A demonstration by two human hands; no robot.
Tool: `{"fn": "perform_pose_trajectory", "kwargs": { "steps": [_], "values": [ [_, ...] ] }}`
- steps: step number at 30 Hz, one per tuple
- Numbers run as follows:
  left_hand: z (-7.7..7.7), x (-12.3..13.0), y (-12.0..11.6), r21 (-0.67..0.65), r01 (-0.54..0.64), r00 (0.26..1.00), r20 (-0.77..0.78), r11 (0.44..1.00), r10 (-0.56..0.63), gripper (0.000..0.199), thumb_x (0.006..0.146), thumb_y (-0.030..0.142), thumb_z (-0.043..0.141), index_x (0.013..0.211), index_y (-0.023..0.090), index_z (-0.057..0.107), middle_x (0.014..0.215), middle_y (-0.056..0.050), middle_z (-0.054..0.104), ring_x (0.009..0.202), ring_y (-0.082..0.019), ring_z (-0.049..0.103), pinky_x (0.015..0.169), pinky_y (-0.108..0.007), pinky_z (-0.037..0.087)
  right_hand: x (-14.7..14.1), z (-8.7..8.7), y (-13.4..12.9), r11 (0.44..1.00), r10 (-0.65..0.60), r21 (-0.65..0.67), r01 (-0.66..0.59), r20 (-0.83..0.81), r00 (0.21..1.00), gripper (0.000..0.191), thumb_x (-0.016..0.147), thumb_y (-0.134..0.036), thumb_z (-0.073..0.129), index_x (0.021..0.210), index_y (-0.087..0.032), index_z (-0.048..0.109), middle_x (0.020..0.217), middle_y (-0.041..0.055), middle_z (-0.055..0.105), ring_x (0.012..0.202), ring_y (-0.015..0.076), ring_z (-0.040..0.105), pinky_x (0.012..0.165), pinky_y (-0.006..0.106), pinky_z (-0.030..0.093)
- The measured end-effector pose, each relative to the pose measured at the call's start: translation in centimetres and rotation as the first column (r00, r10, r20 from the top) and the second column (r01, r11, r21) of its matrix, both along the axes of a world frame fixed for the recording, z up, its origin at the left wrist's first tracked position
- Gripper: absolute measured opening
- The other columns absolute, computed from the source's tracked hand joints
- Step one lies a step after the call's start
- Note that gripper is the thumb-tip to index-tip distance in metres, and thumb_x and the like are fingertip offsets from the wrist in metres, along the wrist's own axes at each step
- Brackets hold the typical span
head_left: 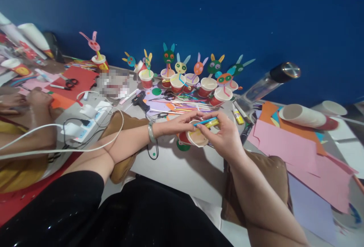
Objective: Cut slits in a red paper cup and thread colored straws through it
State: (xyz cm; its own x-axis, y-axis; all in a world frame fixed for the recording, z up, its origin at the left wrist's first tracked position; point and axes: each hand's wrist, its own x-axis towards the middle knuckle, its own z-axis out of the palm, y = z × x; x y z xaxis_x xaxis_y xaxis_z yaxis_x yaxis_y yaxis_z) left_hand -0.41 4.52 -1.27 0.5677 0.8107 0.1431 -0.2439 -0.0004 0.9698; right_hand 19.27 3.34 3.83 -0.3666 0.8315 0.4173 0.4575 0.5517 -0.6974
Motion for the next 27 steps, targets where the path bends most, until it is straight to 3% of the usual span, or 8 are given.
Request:
{"fn": "perform_pose_trajectory", "kwargs": {
  "steps": [8,11,14,16,21,27],
  "values": [
    [-0.4,0.9,-0.1,-0.082,-0.050,0.998,0.024,0.995,0.052,0.057,0.075,0.060,0.086,0.106,0.019,0.063,0.105,-0.004,0.063,0.097,-0.019,0.061,0.091,-0.035,0.048,-0.1,-0.4,0.4,0.999,-0.030,-0.030,0.028,-0.077,0.997,0.036,0.082,-0.032,0.078,0.115,-0.022,0.068,0.096,0.0035,0.077,0.073,0.0190,0.072,0.070,0.034,0.059],
    [-0.3,0.9,-0.1,-0.086,-0.044,0.999,0.012,0.995,0.045,0.054,0.075,0.060,0.087,0.099,0.018,0.062,0.100,-0.002,0.061,0.095,-0.017,0.059,0.091,-0.033,0.047,0.1,-0.9,0.7,0.998,-0.040,-0.060,0.033,-0.111,0.993,0.040,0.084,-0.037,0.078,0.119,-0.022,0.068,0.094,0.0035,0.076,0.078,0.0201,0.074,0.074,0.034,0.060],
    [-0.1,0.8,-0.1,-0.102,0.011,1.000,0.017,0.995,-0.009,0.050,0.076,0.055,0.087,0.098,0.016,0.065,0.100,-0.003,0.063,0.097,-0.017,0.059,0.092,-0.033,0.046,0.4,-1.4,1.0,0.997,-0.042,-0.073,0.033,-0.125,0.991,0.041,0.082,-0.043,0.082,0.116,-0.023,0.070,0.093,0.0036,0.076,0.074,0.0186,0.071,0.072,0.034,0.058],
    [0.0,0.7,-0.1,-0.134,0.079,0.997,-0.004,0.988,-0.080,0.044,0.080,0.050,0.085,0.099,0.015,0.067,0.094,-0.002,0.062,0.089,-0.015,0.058,0.086,-0.031,0.046,0.5,-1.7,1.3,0.994,-0.062,-0.100,0.050,-0.119,0.991,0.044,0.080,-0.047,0.085,0.114,-0.023,0.071,0.086,0.0023,0.074,0.067,0.0172,0.066,0.065,0.032,0.055],
    [0.1,0.7,0.2,-0.150,0.099,0.990,-0.086,0.984,-0.112,0.023,0.090,0.034,0.078,0.095,0.013,0.069,0.088,0.000,0.064,0.083,-0.012,0.058,0.083,-0.027,0.047,0.6,-1.9,1.6,0.973,-0.048,-0.229,0.007,-0.173,0.984,0.050,0.077,-0.049,0.087,0.117,-0.023,0.071,0.067,-0.0023,0.065,0.057,0.0151,0.057,0.052,0.029,0.046],
    [-0.1,1.0,0.5,-0.131,0.134,0.972,-0.178,0.982,-0.157,0.012,0.097,0.021,0.065,0.096,0.011,0.072,0.091,-0.001,0.068,0.091,-0.013,0.063,0.092,-0.026,0.051,0.4,-2.1,1.9,0.944,-0.012,-0.325,-0.063,-0.225,0.974,0.050,0.074,-0.049,0.089,0.112,-0.024,0.069,0.068,-0.0016,0.067,0.057,0.0162,0.063,0.051,0.029,0.052]
  ]
}}
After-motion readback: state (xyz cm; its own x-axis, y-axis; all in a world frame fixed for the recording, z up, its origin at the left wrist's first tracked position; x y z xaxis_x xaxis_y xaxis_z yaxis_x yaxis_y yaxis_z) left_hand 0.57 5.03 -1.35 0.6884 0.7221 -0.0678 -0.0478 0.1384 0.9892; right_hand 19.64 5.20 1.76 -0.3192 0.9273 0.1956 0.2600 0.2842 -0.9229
